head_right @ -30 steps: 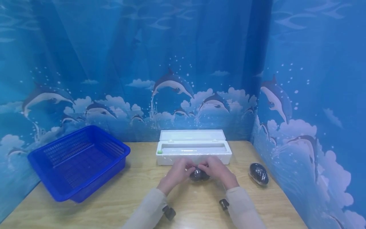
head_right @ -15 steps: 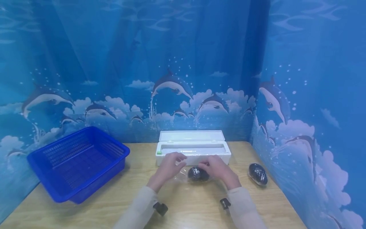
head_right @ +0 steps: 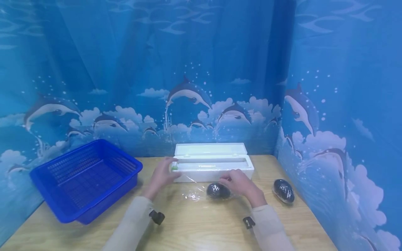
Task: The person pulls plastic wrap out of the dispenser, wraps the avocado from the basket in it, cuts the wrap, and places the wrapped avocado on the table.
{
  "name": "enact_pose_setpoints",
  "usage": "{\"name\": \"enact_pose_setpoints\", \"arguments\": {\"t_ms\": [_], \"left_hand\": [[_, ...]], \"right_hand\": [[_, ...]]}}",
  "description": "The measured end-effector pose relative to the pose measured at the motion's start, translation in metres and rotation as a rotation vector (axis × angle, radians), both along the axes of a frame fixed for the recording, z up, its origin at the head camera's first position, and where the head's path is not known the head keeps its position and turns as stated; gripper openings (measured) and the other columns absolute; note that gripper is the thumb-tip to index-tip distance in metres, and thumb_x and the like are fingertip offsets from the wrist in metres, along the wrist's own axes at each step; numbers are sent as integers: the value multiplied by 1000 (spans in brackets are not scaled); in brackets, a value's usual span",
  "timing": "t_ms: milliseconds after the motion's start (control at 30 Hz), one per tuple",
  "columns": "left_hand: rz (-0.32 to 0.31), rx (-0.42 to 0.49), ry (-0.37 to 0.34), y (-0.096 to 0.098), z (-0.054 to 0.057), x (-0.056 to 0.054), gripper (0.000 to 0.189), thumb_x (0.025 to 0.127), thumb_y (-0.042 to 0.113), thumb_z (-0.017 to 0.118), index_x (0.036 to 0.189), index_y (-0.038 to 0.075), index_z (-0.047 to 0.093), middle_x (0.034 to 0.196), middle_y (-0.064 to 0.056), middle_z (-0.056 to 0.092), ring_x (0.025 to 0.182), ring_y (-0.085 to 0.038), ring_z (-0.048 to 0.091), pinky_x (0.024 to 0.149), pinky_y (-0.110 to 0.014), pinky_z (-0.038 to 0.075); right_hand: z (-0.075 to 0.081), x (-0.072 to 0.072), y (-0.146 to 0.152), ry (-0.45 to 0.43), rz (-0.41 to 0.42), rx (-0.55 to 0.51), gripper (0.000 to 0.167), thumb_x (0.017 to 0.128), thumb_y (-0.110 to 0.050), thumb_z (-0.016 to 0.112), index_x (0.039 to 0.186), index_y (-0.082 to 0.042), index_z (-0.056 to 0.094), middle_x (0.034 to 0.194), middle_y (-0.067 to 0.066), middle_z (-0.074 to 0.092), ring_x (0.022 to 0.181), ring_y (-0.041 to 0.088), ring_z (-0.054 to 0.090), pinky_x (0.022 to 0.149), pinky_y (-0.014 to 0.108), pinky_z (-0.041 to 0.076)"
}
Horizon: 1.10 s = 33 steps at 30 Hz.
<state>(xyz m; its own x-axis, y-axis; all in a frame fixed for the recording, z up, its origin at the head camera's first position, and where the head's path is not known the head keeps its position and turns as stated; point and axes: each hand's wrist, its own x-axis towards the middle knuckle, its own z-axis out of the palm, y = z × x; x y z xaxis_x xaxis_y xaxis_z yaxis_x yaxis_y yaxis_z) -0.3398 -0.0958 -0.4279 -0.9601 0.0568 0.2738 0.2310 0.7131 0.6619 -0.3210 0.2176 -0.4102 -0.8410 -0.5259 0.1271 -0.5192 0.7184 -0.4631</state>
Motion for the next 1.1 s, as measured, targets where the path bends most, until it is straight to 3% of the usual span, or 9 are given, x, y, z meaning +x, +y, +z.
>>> {"name": "enact_pose_setpoints", "arguments": {"t_ms": [133, 300, 467, 633, 867, 1000, 1100], "left_hand": [[-27, 36, -43, -10, -7, -7, 60, 80, 15, 88, 135, 4, 65, 144, -19, 57, 136, -42, 52, 115, -58, 44], [-43, 68, -123, -15, -11, -11, 64, 82, 20, 87, 139, 10, 62, 151, -16, 52, 142, -40, 47, 118, -60, 40], [-56, 61, -150, -15, -13, -17, 63, 84, 18, 86, 142, 12, 61, 150, -15, 54, 136, -37, 53, 112, -56, 48], [-46, 74, -174, -16, -14, -23, 64, 82, 15, 88, 141, 15, 63, 146, -13, 58, 117, -29, 65, 98, -46, 58], [-40, 102, -255, -19, -9, -29, 66, 78, 16, 91, 138, 17, 65, 144, -13, 62, 99, -22, 71, 82, -37, 62], [-59, 99, -263, -22, -7, -32, 64, 77, 16, 91, 136, 15, 66, 138, -15, 65, 103, -25, 71, 82, -37, 62], [-47, 107, -260, -23, -6, -33, 62, 77, 17, 91, 134, 17, 68, 141, -12, 62, 113, -29, 67, 87, -41, 62]], "right_hand": [[-1, -1, 1, -12, 1, -3, 23, 101, -15, 64, 113, 1, 76, 103, 11, 79, 92, 24, 74, 82, 38, 62], [-3, -2, 2, -25, -11, -4, 25, 101, -16, 65, 114, 1, 75, 105, 12, 79, 91, 22, 74, 82, 38, 63], [-3, -3, 2, -25, -17, -6, 25, 100, -16, 66, 115, 2, 75, 106, 12, 79, 91, 22, 74, 83, 37, 63], [-3, -5, 3, -14, -12, -6, 25, 99, -15, 67, 115, 2, 76, 106, 13, 79, 91, 22, 74, 83, 38, 63], [-4, -6, 5, -23, 0, -10, 25, 99, -14, 67, 116, 3, 75, 107, 15, 79, 90, 21, 74, 83, 36, 63], [-4, -6, 5, -27, 5, -11, 25, 99, -13, 67, 115, 4, 75, 106, 15, 79, 89, 19, 73, 82, 34, 63], [-4, -6, 5, -28, 10, -15, 24, 99, -13, 67, 114, 4, 75, 106, 15, 79, 88, 18, 73, 81, 33, 62]]}}
